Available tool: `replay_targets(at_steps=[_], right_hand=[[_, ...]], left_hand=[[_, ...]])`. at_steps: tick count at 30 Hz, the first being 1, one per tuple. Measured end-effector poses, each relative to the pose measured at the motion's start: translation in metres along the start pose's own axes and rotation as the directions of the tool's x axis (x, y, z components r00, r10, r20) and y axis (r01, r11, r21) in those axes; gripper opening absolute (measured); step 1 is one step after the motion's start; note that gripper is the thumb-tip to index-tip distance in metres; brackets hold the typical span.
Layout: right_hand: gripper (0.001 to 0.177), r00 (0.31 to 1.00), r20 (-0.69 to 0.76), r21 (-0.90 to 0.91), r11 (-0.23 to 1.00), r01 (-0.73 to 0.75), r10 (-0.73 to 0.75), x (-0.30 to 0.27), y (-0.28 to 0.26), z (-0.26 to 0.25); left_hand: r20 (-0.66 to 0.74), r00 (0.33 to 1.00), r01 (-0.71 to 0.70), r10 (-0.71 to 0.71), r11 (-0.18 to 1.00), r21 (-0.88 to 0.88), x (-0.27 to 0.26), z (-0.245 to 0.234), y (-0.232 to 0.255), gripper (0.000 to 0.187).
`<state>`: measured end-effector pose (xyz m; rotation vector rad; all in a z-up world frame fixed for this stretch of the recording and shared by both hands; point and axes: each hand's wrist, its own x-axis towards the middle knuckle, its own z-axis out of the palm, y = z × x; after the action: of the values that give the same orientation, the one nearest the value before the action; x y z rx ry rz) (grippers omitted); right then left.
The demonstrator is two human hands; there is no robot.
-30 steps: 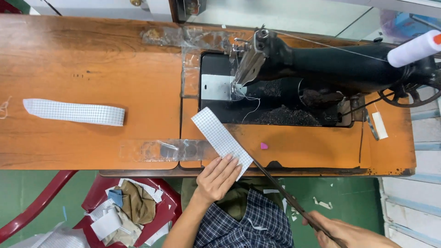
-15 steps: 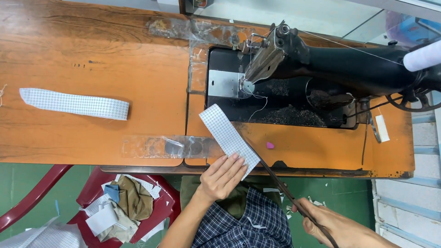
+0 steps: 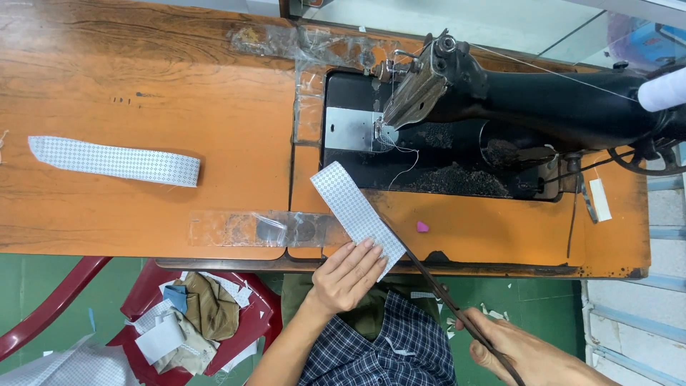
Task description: The person uses shears to cut a long white patterned fabric strip into shorter pieces on a wooden table next to a sewing machine. They repeatedly trim edges, fold the fabric, and place cut pieces aside.
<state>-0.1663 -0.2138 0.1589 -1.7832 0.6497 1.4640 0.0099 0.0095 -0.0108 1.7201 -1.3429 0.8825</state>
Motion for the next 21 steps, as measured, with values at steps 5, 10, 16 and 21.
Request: replay_targets(at_steps=[5,10,16,21], right_hand=[[0.071,0.999,-0.040,-0.027,0.999,0.027,-0.028,0.000,-0.006,0.000],[0.075,0.996,-0.078,-0.019,0.999,0.038,-0.040,0.006,0.000,0.002],[0.080,0.995,-0.079,0.039,0.997,0.068,-0.065,0.009,0.002,0.000],[0.075,0.990,-0.124,0.001,0.997,0.072,-0.072,0.011,-0.002,0.004]], left_hand=[[0.005,1.000,0.003,-0.004,1.000,0.013,0.000,0.001,0.000,0.019],[0.003,1.000,0.003,-0.003,1.000,0.007,0.001,0.000,-0.001,0.018],[0.008,1.000,0.005,-0.005,1.000,0.000,0.002,0.001,-0.001,0.017],[0.011,1.000,0.015,-0.015,1.000,0.002,0.004,0.000,0.000,0.018]])
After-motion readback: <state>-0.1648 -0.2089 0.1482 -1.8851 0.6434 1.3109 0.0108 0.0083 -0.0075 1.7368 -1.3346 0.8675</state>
